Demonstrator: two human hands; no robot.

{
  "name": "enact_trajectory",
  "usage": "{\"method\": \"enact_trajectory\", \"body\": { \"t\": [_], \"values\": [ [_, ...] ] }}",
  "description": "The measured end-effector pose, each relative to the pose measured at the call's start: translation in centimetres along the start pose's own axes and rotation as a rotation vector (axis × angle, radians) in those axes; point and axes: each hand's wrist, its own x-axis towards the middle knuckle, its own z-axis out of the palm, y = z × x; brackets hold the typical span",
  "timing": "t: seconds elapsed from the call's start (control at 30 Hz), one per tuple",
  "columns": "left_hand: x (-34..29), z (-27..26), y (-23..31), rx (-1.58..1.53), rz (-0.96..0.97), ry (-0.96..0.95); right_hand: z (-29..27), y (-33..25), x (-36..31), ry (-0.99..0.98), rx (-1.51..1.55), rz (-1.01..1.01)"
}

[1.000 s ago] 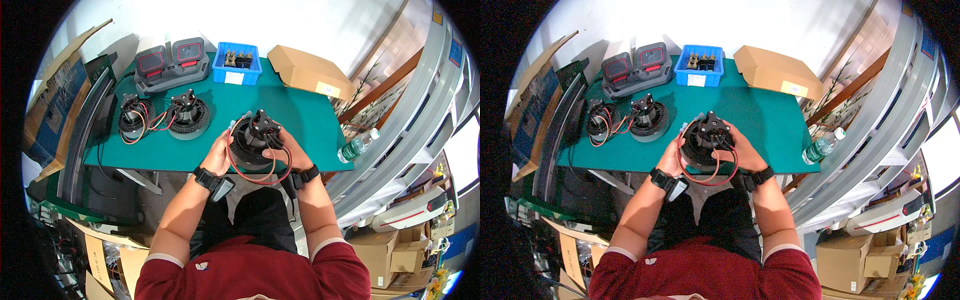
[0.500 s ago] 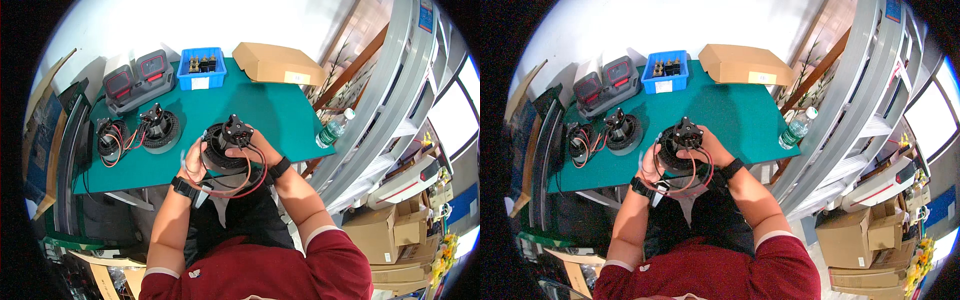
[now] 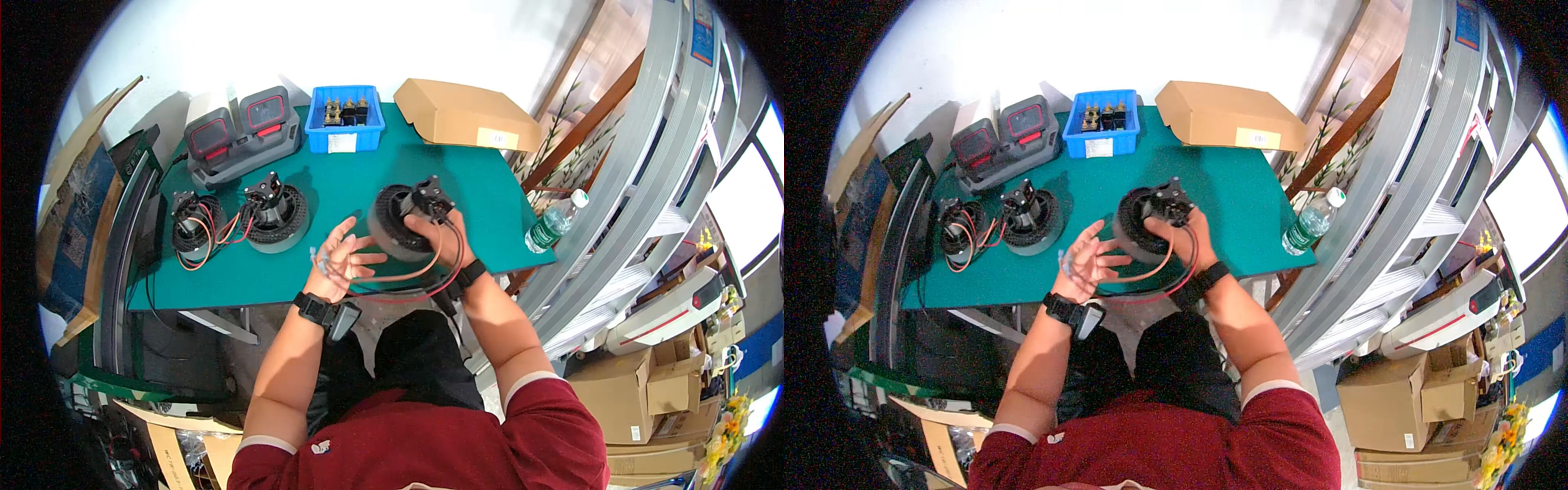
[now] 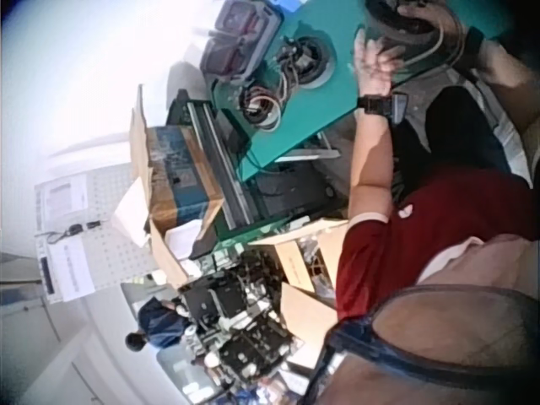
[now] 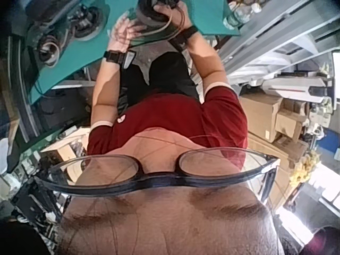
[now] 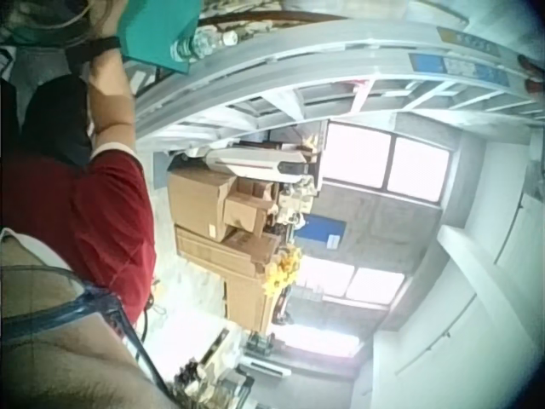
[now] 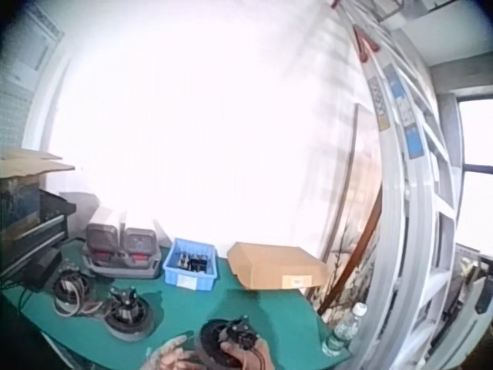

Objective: Inspecting and checking the wires/connectors of multiple electric motors on a workbench.

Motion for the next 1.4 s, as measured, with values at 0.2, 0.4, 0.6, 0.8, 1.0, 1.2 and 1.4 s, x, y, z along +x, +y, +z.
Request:
{"method": "enact_trajectory", "body": {
  "t": [0.2, 0.4, 0.6, 0.8, 1.0, 1.2, 1.4],
  "values": [
    [-0.1, 0.1, -0.1, 0.041, 0.104, -0.012, -5.8, -0.9, 3.7, 0.240, -0.318, -0.236],
    [-0.1, 0.4, 0.2, 0.072, 0.102, 0.018, -14.4, 1.2, 7.2, 0.513, -0.510, -0.317],
    [-0.4, 0.6, 0.3, 0.118, 0.089, 0.036, -19.0, 4.1, 8.5, 0.775, -0.832, -0.270],
    [-0.1, 0.5, 0.1, 0.107, 0.090, 0.039, -20.1, 5.2, 8.8, 0.958, -1.075, 0.186],
    [0.0, 0.5, 0.0, 0.114, 0.099, 0.026, -17.7, 2.9, 8.6, 0.966, -1.074, 0.221],
    [-0.5, -0.1, -0.1, 0.099, 0.105, 0.019, -18.1, 3.4, 9.5, 0.854, -1.063, 0.129],
    [0.0, -0.2, -0.4, 0.104, 0.080, -0.017, -20.8, 3.0, 8.5, 0.732, -1.165, 0.113]
  ]
}}
